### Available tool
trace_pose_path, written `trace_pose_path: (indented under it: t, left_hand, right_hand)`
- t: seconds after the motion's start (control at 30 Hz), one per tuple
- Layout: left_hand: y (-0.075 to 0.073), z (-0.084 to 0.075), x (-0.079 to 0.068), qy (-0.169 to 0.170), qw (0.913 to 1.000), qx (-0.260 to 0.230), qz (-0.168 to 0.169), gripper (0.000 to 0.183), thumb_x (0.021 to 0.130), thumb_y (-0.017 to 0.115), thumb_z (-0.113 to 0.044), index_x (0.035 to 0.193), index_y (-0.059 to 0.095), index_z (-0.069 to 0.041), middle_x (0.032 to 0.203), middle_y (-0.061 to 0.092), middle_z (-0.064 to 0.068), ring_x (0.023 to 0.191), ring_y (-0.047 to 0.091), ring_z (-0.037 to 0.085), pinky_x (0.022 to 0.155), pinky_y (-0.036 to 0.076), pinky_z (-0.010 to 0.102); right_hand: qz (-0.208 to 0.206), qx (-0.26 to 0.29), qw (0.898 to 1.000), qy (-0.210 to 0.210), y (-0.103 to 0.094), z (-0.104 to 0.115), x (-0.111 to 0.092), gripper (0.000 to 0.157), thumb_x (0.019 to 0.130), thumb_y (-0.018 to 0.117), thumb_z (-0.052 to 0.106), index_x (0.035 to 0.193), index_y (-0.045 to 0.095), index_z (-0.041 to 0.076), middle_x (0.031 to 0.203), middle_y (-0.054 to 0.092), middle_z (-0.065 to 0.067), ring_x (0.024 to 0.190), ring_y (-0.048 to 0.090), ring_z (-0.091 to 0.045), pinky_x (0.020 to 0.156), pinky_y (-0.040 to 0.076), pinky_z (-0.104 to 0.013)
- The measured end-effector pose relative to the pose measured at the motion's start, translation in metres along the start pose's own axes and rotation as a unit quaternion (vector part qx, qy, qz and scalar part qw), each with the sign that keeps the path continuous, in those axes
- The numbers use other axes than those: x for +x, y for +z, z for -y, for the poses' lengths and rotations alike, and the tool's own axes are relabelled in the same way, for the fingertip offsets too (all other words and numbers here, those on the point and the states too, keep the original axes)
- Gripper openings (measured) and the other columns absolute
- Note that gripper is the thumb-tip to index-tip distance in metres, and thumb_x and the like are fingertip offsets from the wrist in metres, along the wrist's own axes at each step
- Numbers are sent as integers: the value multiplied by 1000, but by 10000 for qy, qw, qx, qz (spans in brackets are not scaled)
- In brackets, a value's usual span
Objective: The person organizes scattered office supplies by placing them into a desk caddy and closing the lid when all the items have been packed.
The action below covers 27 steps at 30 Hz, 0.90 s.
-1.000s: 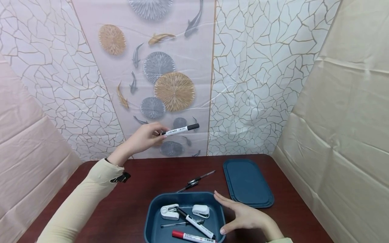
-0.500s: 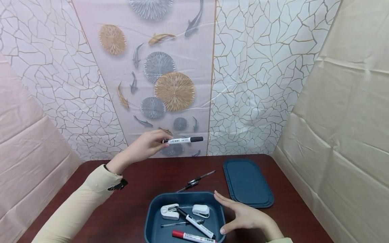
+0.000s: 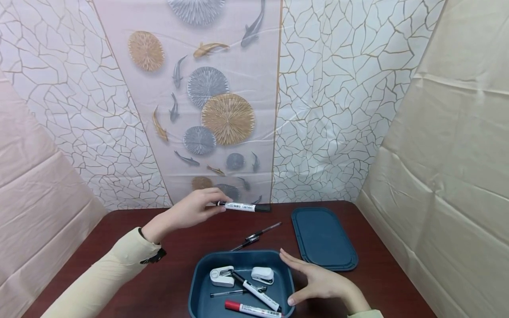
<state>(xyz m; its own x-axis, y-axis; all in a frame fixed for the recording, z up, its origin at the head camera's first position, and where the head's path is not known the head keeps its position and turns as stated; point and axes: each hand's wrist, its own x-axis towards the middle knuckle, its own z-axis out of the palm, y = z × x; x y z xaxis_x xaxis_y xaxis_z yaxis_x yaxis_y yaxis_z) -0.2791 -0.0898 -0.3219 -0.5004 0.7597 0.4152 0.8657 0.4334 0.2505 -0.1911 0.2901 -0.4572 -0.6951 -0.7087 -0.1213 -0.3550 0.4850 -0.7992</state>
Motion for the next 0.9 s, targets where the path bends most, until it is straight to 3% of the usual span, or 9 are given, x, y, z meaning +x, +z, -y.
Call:
trace_pose_path:
  t: [0.53, 0.9]
  left_hand:
    - [18, -7, -12, -205, 9982, 46, 561, 25, 100, 65, -18, 125, 69, -19, 114, 64, -8, 99, 61, 3, 83, 52, 28]
    - [28, -10, -18, -37, 9966, 84, 815, 23, 98, 67, -14, 121, 71, -19, 110, 64, -9, 94, 58, 3, 81, 50, 26]
  right_hand:
    - [22, -24, 10000, 15, 0, 0, 2, 92, 92, 75, 20, 163, 16, 21, 167, 8, -14, 150, 15, -22, 111, 29, -54]
    - [-9, -29, 10000, -38, 0, -1, 0, 90, 93, 74, 19, 163, 17, 20, 167, 9, -14, 147, 16, -9, 112, 30, -37]
